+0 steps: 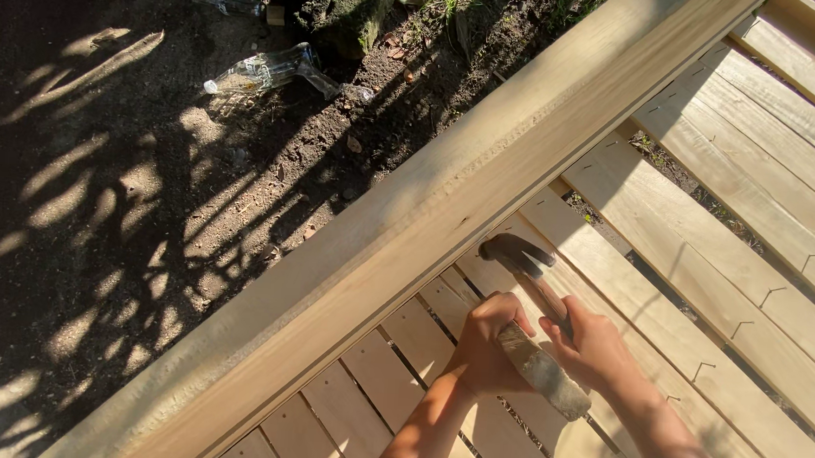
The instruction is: The person hammers nails into wooden slats of a large wooden frame structure outdoors, using a small wood block to hold or align pieces while driving nails with a hammer. They press slats flat with one hand and hammer with the other, working along the slat rows.
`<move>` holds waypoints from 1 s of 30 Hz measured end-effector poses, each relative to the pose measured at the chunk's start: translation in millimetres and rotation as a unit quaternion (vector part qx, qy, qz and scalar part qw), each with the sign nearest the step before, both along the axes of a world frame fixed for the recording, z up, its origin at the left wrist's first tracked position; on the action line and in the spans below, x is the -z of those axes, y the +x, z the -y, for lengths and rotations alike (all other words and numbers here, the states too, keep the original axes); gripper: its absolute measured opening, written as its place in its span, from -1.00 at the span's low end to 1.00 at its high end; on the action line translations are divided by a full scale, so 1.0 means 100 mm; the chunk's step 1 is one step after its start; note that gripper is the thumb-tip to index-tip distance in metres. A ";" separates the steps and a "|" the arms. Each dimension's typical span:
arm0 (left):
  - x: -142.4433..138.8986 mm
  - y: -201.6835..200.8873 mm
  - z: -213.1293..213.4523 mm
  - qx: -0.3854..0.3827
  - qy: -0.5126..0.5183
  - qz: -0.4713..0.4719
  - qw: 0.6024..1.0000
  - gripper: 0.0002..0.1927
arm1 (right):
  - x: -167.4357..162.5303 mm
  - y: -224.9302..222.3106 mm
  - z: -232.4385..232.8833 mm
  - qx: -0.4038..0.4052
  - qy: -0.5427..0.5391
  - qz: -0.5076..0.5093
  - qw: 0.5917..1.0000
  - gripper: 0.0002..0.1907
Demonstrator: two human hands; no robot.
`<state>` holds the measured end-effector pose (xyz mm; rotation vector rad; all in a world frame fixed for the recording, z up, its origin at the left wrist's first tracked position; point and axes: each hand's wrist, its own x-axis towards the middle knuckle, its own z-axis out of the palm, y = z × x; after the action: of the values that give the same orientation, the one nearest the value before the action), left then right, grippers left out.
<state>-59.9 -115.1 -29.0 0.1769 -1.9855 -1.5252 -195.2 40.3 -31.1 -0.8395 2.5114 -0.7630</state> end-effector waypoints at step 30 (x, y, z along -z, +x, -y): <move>0.04 -0.01 0.00 0.023 0.021 0.028 0.999 -0.42 | -0.56 -0.12 -0.01 0.003 0.138 -0.019 0.990 -0.65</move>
<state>-61.1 -115.5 -33.1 0.1935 -2.0146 -1.6087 -207.0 41.4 25.3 -0.7551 2.5761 -0.3904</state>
